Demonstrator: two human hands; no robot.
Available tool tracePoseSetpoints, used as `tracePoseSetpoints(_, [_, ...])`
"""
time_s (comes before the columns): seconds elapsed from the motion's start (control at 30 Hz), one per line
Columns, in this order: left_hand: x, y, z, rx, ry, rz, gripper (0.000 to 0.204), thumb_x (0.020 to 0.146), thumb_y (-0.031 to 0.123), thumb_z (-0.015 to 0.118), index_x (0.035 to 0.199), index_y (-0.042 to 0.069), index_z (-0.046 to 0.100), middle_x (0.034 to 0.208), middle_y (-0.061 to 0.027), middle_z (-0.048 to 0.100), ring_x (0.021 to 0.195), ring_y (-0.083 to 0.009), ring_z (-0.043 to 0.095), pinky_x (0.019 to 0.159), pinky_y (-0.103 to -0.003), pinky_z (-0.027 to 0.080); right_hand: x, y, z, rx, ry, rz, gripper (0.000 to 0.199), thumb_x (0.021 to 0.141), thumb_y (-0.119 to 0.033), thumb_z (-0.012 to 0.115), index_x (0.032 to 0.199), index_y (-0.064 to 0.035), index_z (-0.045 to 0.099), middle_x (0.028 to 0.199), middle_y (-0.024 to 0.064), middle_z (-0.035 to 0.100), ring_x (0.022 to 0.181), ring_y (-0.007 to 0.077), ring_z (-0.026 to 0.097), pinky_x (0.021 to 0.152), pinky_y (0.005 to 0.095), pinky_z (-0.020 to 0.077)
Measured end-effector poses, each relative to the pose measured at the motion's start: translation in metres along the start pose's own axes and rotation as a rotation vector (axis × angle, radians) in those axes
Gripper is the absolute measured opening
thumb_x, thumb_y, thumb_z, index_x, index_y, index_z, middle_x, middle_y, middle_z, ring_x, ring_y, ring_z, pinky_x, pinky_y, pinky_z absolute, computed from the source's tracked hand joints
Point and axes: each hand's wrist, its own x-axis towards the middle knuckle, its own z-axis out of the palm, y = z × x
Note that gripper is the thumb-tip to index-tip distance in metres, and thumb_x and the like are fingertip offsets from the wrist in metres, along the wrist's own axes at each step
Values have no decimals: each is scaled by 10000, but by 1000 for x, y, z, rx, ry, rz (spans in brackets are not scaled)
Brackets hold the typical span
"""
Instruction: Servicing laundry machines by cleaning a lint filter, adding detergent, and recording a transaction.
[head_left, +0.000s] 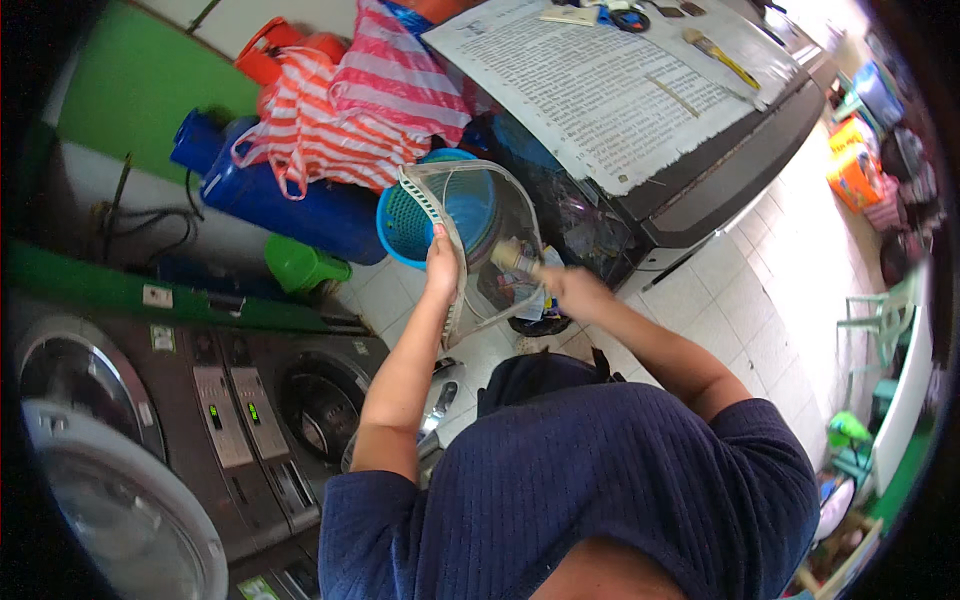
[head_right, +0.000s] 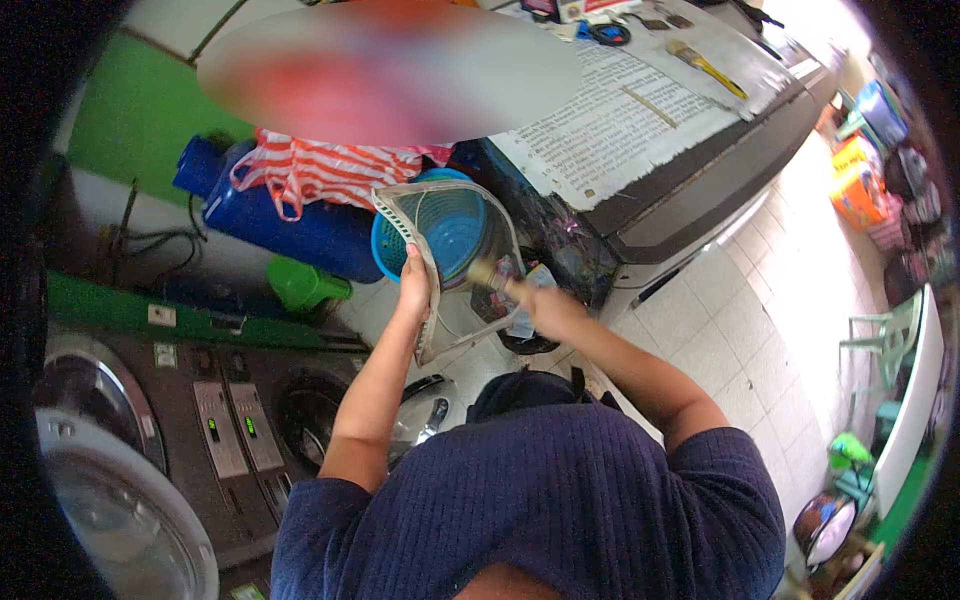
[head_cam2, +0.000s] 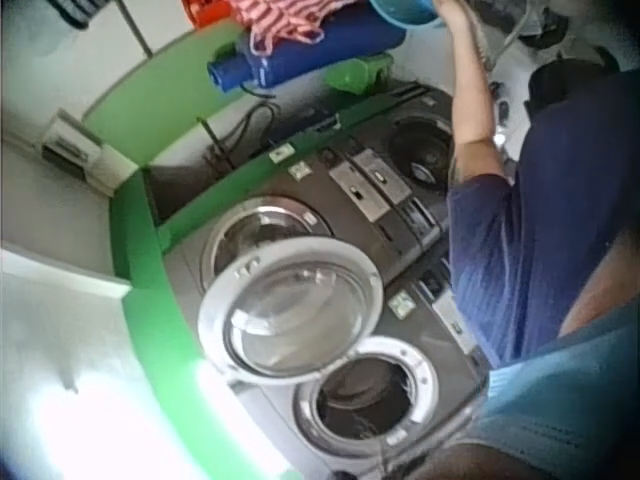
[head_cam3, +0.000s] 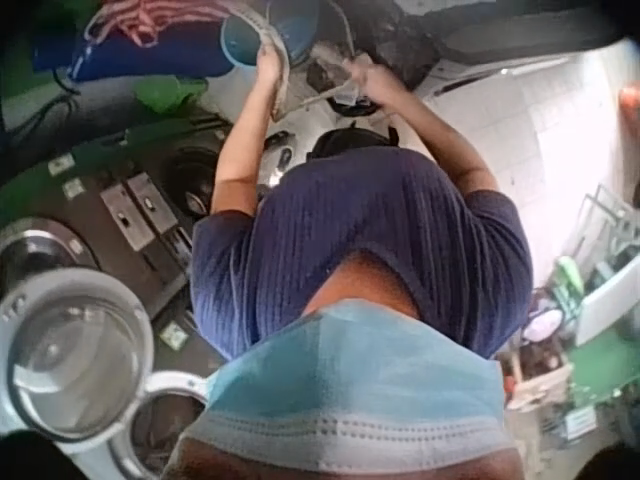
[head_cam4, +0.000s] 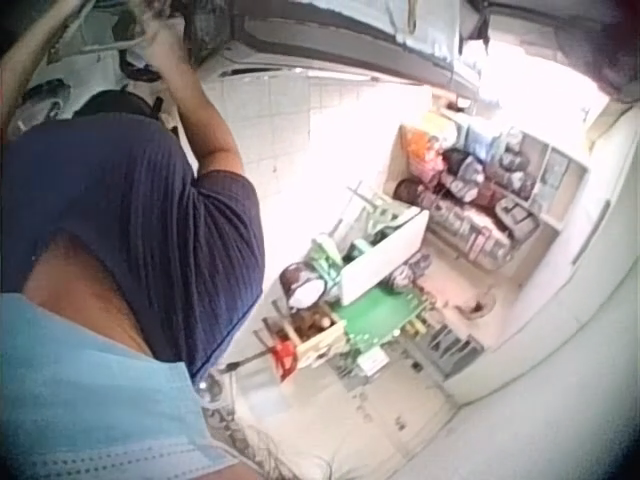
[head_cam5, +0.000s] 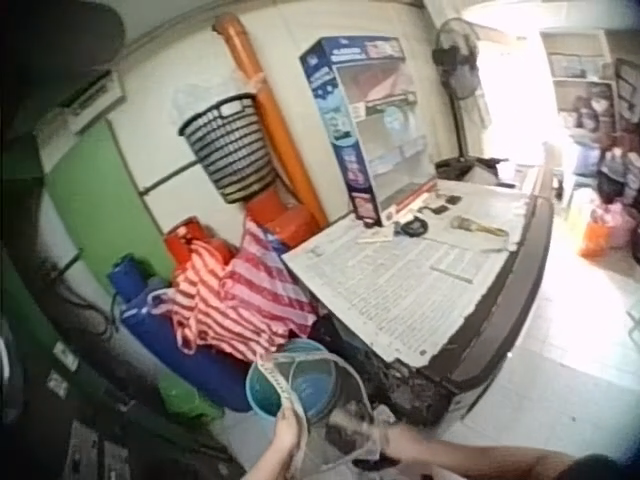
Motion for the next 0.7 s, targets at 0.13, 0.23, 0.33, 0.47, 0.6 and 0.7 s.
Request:
tracePoseSetpoints(0.13, [-55,9,-10,85,224,146,650,998,497,259,1154,-67,541,1084,-139,587,980,-186,519,878,-339,414,-9,35,14,-264,-324,-34,328,883,-172,475,1194,-179,579,1016,218,636,947,378,619,804,482,472])
tracePoseSetpoints(0.23, [-81,-29,-40,22,558,309,551,1001,470,278,907,6,560,752,-55,509,743,-187,467,670,-373,422,-24,13,-8,-88,39,-201,418,855,-54,422,1253,-114,535,1113,233,604,1024,395,585,863,456,460])
tracePoseSetpoints(0.33, [-120,-4,-14,167,540,168,482,1005,418,286,802,22,471,731,-66,457,699,-194,415,629,-396,383,-48,-5,-7,108,424,-551,516,836,24,416,1351,8,387,1339,251,439,1220,380,443,1041,413,329])
tracePoseSetpoints(0.47, [-142,-31,15,21,590,178,600,993,469,257,1139,-34,550,1091,-250,606,1071,-354,555,948,-425,394,-97,-26,35,-230,-304,-178,637,897,-37,450,1469,-78,171,1311,268,468,1194,408,478,990,405,374])
tracePoseSetpoints(0.6, [-204,-47,-29,36,796,223,577,996,443,264,1039,-58,547,987,-299,594,991,-449,550,874,-459,414,-117,-29,80,-81,309,-888,650,894,-50,469,1467,-165,183,1181,287,553,1103,455,524,903,449,419])
tracePoseSetpoints(0.7, [-285,-49,-55,129,826,175,535,992,433,298,1022,-48,531,952,-299,602,953,-463,563,838,-476,429,-131,-30,112,-418,-372,-274,615,875,-80,523,1433,-96,267,1189,255,573,1133,400,535,956,410,414])
